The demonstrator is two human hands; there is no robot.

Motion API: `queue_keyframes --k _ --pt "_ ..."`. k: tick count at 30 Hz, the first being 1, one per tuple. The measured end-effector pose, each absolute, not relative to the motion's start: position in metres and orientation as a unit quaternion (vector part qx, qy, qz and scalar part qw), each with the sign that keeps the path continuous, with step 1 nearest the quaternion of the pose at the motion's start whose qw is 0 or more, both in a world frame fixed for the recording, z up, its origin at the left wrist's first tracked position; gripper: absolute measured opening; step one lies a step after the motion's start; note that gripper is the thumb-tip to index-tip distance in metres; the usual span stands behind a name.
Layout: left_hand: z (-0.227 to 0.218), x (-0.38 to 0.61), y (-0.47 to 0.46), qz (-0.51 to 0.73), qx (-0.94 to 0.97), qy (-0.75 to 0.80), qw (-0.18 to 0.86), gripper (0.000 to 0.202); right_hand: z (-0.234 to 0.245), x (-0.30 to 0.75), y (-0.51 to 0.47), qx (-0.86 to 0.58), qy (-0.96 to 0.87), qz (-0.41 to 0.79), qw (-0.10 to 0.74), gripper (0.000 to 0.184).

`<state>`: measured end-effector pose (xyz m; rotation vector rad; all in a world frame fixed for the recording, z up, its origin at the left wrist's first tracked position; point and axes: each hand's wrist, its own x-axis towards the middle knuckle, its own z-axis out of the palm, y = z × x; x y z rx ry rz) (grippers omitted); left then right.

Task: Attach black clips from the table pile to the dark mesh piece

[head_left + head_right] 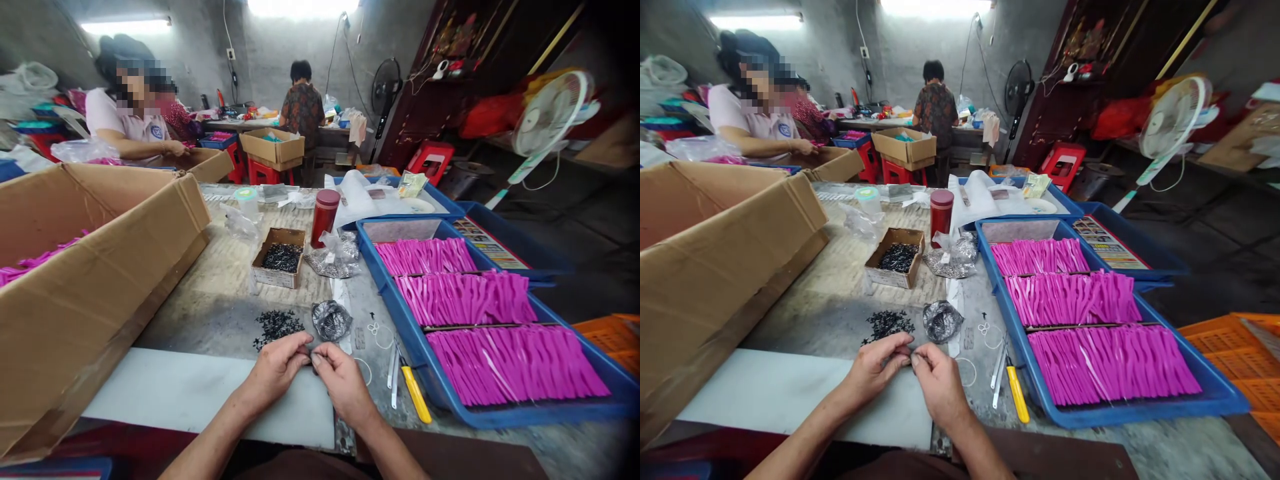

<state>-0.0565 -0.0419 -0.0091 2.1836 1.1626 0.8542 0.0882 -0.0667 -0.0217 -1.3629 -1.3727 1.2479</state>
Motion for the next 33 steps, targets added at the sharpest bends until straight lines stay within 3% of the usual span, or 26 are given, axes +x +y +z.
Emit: queue_keyframes --k 7,18,29,33 --pt "-0.013 -0.074 -0.026 0.289 0.806 0.464 0.228 0.02 -0.025 0.1 -0.065 -0.557 -0.508 0.5 0.427 0.015" --pt "-0.001 -0.078 -0.019 0.133 0.865 0.461 0.144 0.021 -0.029 0.104 -0.07 -0.558 -0.503 0.506 0.425 0.015" --pt "0.014 -0.052 -0.014 0.022 0.943 0.282 0.177 0.022 -0.028 0.104 -0.069 -0.552 -0.506 0.508 0.426 0.014" --pt "0.015 -0.053 -0.009 0.034 0.935 0.254 0.243 0.024 -0.026 0.104 -0.068 -0.555 -0.509 0.502 0.426 0.013"
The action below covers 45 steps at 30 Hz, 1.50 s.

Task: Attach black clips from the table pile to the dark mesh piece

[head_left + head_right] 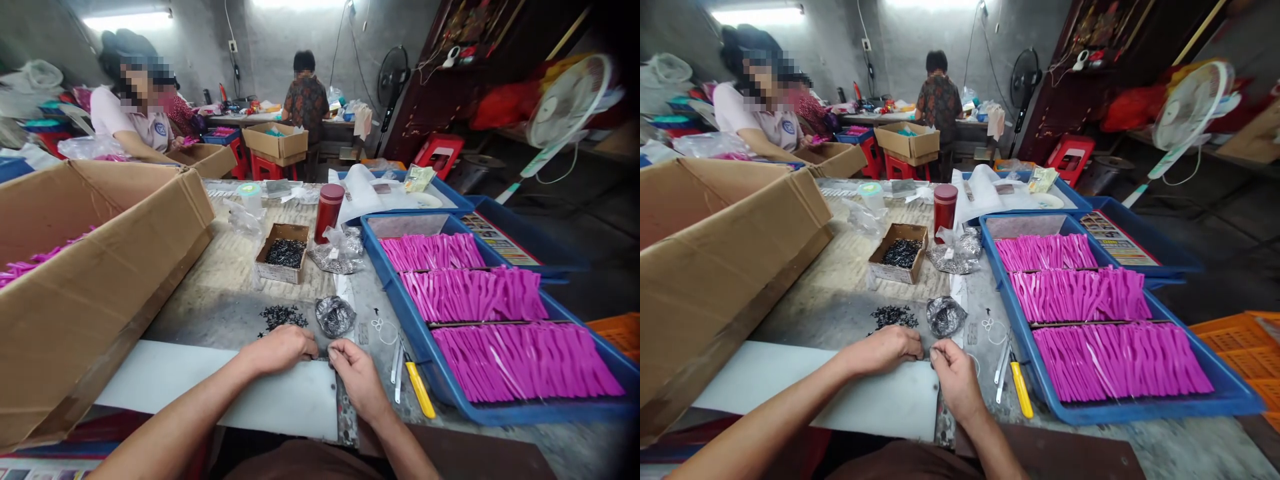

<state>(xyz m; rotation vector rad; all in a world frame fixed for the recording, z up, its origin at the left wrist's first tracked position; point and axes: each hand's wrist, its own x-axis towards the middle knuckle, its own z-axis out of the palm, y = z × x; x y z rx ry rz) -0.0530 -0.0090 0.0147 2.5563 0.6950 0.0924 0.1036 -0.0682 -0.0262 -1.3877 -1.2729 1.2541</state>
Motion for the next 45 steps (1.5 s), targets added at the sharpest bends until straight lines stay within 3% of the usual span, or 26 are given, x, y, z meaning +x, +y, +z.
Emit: queue_keyframes --k 7,19,29,39,45 --pt "0.009 -0.054 -0.007 0.063 0.926 0.244 0.282 0.024 -0.026 0.104 -0.069 -0.553 -0.514 0.497 0.428 0.013" --pt "0.008 -0.055 -0.014 0.045 0.934 0.287 0.209 0.021 -0.029 0.105 -0.071 -0.549 -0.516 0.499 0.429 0.014" --pt "0.005 -0.056 -0.021 0.099 0.883 0.35 0.298 0.019 -0.027 0.105 -0.07 -0.552 -0.512 0.499 0.429 0.015" --pt "0.004 -0.044 -0.032 0.243 0.776 0.409 0.415 0.011 -0.025 0.103 -0.07 -0.541 -0.508 0.516 0.428 0.015" --pt "-0.001 -0.036 -0.041 0.282 0.748 0.445 0.403 0.011 -0.025 0.101 -0.069 -0.536 -0.484 0.526 0.45 0.015"
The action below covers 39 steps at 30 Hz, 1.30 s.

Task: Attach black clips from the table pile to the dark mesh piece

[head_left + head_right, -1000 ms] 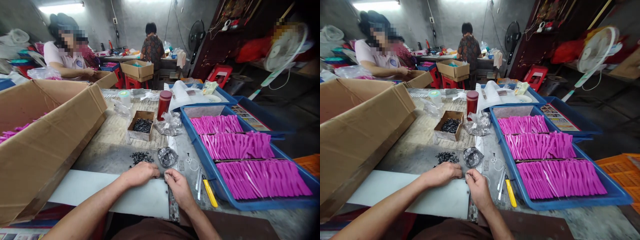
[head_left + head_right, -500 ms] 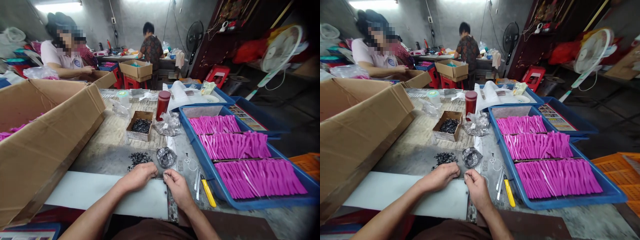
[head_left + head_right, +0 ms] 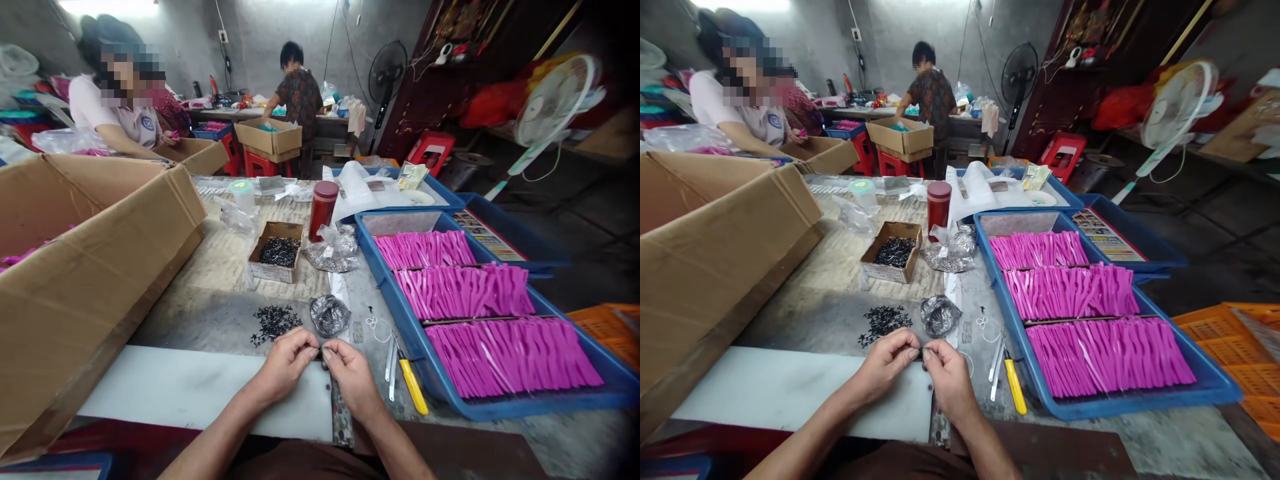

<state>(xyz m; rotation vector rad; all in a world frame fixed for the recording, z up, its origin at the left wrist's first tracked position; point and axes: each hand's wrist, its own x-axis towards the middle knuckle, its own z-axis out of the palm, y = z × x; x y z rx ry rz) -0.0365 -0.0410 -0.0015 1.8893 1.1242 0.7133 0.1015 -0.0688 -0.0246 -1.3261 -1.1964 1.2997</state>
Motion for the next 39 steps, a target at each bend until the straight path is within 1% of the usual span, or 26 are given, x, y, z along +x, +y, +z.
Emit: queue_keyframes --k 5,10,16,19,21,24,26,29,31,33,39 --pt "-0.008 -0.033 -0.043 0.297 0.75 0.451 0.383 0.011 -0.026 0.102 -0.068 -0.539 -0.479 0.525 0.452 0.015" --pt "-0.01 -0.032 -0.041 0.298 0.744 0.454 0.389 0.011 -0.024 0.099 -0.067 -0.552 -0.48 0.517 0.446 0.014" --pt "-0.013 -0.033 -0.039 0.293 0.744 0.451 0.395 0.012 -0.022 0.098 -0.067 -0.569 -0.514 0.489 0.417 0.014" --pt "-0.016 -0.034 -0.039 0.297 0.746 0.449 0.393 0.013 -0.018 0.106 -0.058 -0.585 -0.557 0.438 0.394 0.015" --pt "-0.017 -0.035 -0.039 0.301 0.742 0.452 0.394 0.014 -0.014 0.113 -0.046 -0.615 -0.587 0.367 0.378 0.016" --pt "-0.018 -0.036 -0.038 0.31 0.735 0.454 0.397 0.013 -0.01 0.12 -0.026 -0.632 -0.661 0.264 0.306 0.016" --pt "-0.019 -0.037 -0.038 0.317 0.73 0.453 0.401 0.013 -0.01 0.121 -0.015 -0.626 -0.713 0.214 0.232 0.017" --pt "-0.021 -0.037 -0.038 0.324 0.726 0.452 0.406 0.013 -0.012 0.117 -0.008 -0.631 -0.755 0.149 0.098 0.017" --pt "-0.022 -0.036 -0.038 0.325 0.725 0.45 0.409 0.013 -0.013 0.113 -0.006 -0.633 -0.764 0.117 0.035 0.017" --pt "-0.023 -0.036 -0.039 0.327 0.722 0.449 0.413 0.014 -0.013 0.111 -0.006 -0.631 -0.769 0.104 0.01 0.016" --pt "-0.024 -0.036 -0.038 0.334 0.706 0.462 0.421 0.013 -0.011 0.11 -0.008 -0.619 -0.78 0.09 0.001 0.016"
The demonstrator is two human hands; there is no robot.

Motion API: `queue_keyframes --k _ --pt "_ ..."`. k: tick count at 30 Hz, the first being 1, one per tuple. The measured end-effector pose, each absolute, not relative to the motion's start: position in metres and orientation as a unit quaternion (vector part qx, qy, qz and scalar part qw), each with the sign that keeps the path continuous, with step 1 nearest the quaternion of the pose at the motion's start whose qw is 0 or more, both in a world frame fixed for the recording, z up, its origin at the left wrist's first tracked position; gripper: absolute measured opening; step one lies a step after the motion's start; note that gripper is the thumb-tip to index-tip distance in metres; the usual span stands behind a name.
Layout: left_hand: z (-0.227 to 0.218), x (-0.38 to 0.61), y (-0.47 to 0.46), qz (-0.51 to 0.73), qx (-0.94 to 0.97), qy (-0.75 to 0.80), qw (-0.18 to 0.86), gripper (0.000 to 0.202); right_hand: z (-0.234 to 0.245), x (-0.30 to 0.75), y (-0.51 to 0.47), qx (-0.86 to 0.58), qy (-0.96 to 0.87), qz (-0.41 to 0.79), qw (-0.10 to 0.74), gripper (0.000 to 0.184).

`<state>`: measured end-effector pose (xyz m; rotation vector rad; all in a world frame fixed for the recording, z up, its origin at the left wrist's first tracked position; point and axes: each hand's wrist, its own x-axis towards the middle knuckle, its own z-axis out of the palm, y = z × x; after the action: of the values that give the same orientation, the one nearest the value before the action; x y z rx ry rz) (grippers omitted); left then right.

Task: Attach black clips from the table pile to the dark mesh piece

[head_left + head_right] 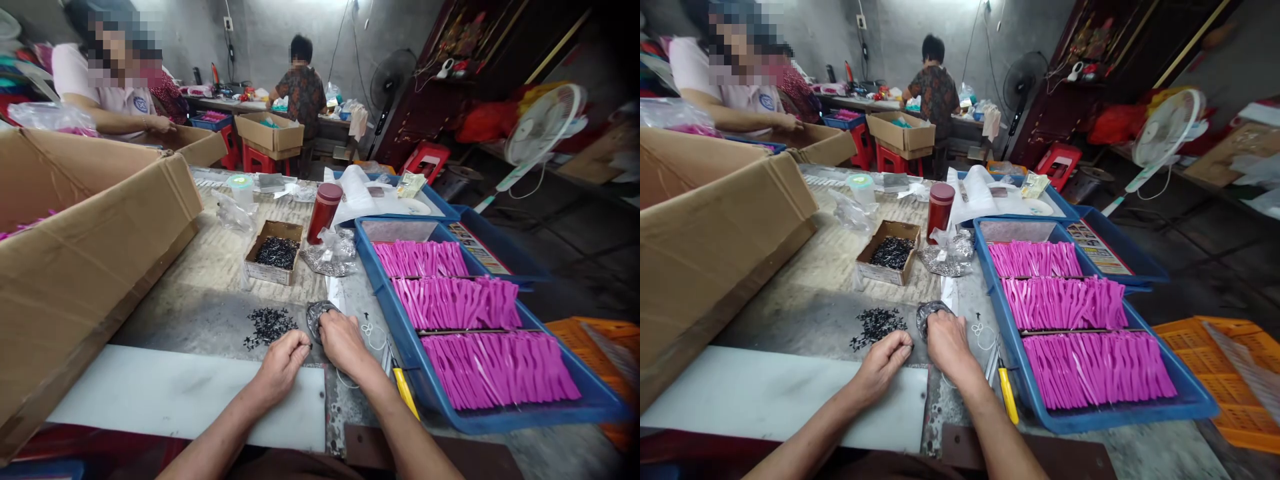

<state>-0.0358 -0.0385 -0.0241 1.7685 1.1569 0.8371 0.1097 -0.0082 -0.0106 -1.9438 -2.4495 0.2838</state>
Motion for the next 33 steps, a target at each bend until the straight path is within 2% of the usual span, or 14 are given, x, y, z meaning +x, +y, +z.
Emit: queue_keyframes --k 11,22,29,33 --pt "-0.023 -0.036 -0.038 0.338 0.705 0.459 0.422 0.012 -0.017 0.116 -0.016 -0.616 -0.783 0.066 0.056 0.012" --pt "-0.021 -0.036 -0.039 0.328 0.709 0.462 0.42 0.012 -0.026 0.122 -0.018 -0.59 -0.784 0.08 0.179 0.013" --pt "-0.022 -0.036 -0.037 0.343 0.679 0.459 0.459 0.012 -0.022 0.125 -0.024 -0.567 -0.768 0.119 0.273 0.013" --pt "-0.02 -0.036 -0.036 0.365 0.642 0.458 0.494 0.012 -0.016 0.126 -0.028 -0.545 -0.773 0.139 0.293 0.012"
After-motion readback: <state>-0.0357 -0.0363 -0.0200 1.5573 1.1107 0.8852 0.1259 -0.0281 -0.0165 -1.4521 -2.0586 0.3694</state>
